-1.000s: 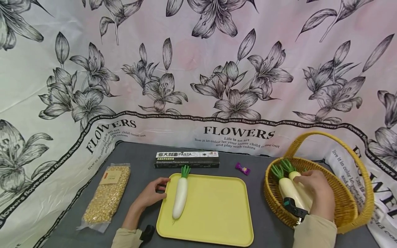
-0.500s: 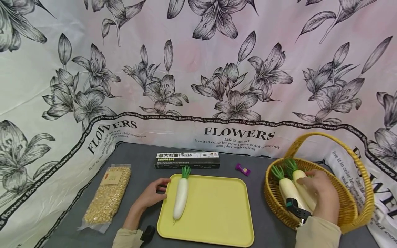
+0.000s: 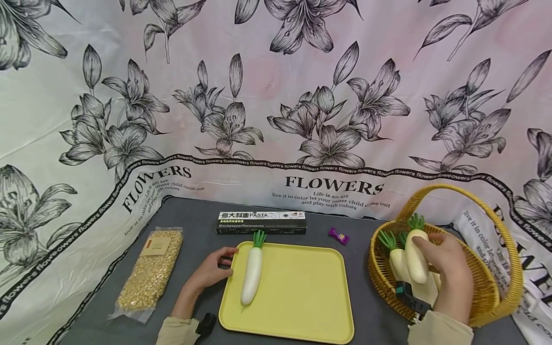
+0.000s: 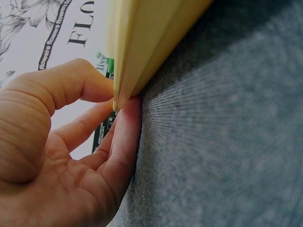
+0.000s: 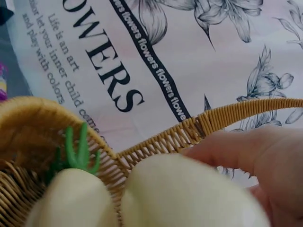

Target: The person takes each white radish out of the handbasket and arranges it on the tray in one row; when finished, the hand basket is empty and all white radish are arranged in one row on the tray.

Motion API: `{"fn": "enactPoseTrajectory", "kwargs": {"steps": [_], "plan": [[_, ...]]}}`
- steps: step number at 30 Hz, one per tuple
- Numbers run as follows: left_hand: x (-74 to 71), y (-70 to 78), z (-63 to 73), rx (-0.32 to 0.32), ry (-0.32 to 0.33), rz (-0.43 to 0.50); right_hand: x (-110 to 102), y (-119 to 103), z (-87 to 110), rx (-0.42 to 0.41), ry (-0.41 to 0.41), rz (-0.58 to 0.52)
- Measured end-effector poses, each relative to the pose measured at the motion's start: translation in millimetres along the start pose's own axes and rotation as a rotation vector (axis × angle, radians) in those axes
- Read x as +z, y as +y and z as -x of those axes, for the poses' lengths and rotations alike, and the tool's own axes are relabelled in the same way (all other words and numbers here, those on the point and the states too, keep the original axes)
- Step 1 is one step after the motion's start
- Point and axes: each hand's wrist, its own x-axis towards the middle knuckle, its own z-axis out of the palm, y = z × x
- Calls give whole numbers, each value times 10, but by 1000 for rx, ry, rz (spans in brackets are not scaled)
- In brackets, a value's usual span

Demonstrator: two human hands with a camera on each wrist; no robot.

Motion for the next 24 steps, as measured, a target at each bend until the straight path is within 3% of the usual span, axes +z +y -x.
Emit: {"fn": "enactPoseTrajectory", "kwargs": {"steps": [8, 24], "plan": [[-8, 2, -1, -5, -6, 9, 188, -6, 88, 61, 167, -162], [-7, 10, 2, 1, -12, 5, 588, 19, 231, 72, 304, -333]]}}
